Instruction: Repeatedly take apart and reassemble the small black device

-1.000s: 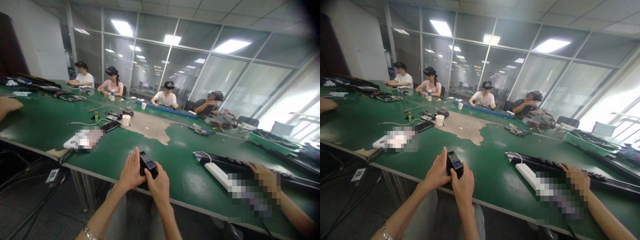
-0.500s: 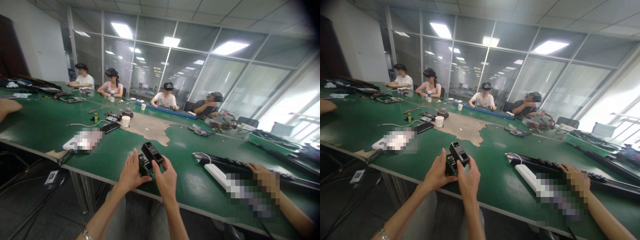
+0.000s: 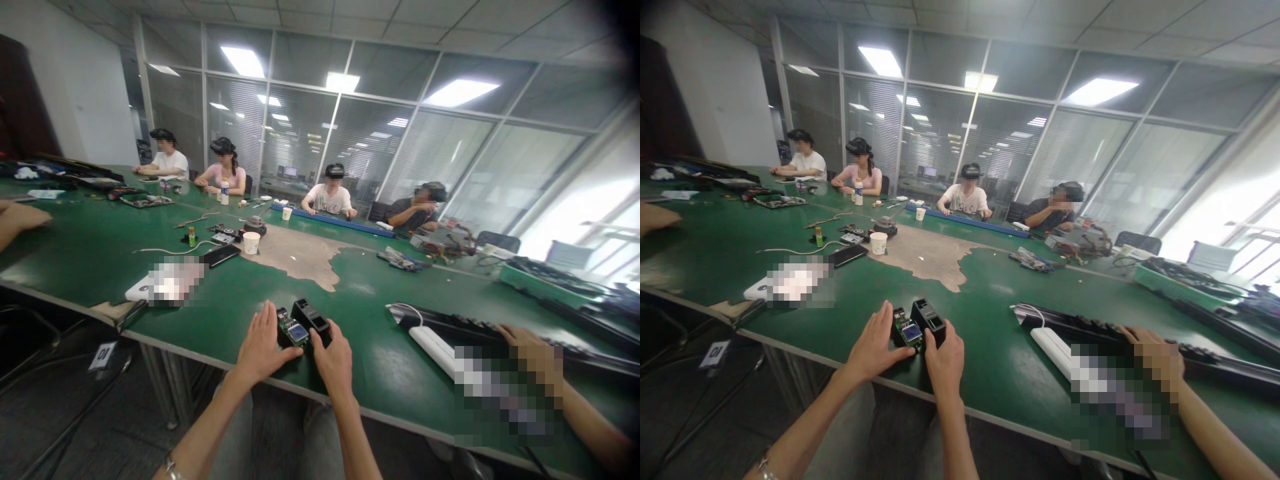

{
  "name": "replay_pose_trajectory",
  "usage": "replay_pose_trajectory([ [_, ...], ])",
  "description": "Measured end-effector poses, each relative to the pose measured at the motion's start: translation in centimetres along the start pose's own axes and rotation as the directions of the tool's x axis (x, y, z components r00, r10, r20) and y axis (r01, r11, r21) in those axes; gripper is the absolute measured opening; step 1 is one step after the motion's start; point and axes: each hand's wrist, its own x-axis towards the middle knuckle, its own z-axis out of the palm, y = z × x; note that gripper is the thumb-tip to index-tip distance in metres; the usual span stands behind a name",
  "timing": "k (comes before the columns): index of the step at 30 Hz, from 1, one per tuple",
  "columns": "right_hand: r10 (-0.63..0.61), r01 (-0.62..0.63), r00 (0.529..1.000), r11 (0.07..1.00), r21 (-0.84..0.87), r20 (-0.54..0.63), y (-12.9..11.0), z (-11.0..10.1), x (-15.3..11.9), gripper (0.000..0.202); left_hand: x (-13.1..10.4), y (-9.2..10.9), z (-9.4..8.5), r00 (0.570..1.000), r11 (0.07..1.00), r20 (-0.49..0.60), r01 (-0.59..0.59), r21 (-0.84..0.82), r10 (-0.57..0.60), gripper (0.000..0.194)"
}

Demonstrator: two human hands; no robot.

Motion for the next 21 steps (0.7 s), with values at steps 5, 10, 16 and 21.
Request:
replay_pose_trajectory([
  [5,0.005,-0.005,1.000,0.999,-0.033,-0.014,0.6,0.1,-0.2,0.069,0.0,-0.2,0.2,1.000,1.000,-0.001,-0.015,0.004,0.015,0.120],
  [10,0.000,0.000,1.000,1.000,0.031,-0.009,0.4,-0.2,-0.3,0.053,0.0,-0.1,0.1,1.000,1.000,-0.003,-0.015,0.006,0.015,0.117],
  [16,0.072,-0.052,0.995,0.960,0.274,-0.063,-1.8,-2.1,-0.5,0.048,-0.1,0.1,0.0,1.000,1.000,-0.017,-0.016,0.004,0.016,0.112],
  [21,0.051,-0.026,0.997,0.925,0.378,-0.057,-4.1,-3.2,-1.2,0.045,-0.2,0.2,-0.1,1.000,1.000,-0.019,-0.005,-0.024,0.005,0.112],
])
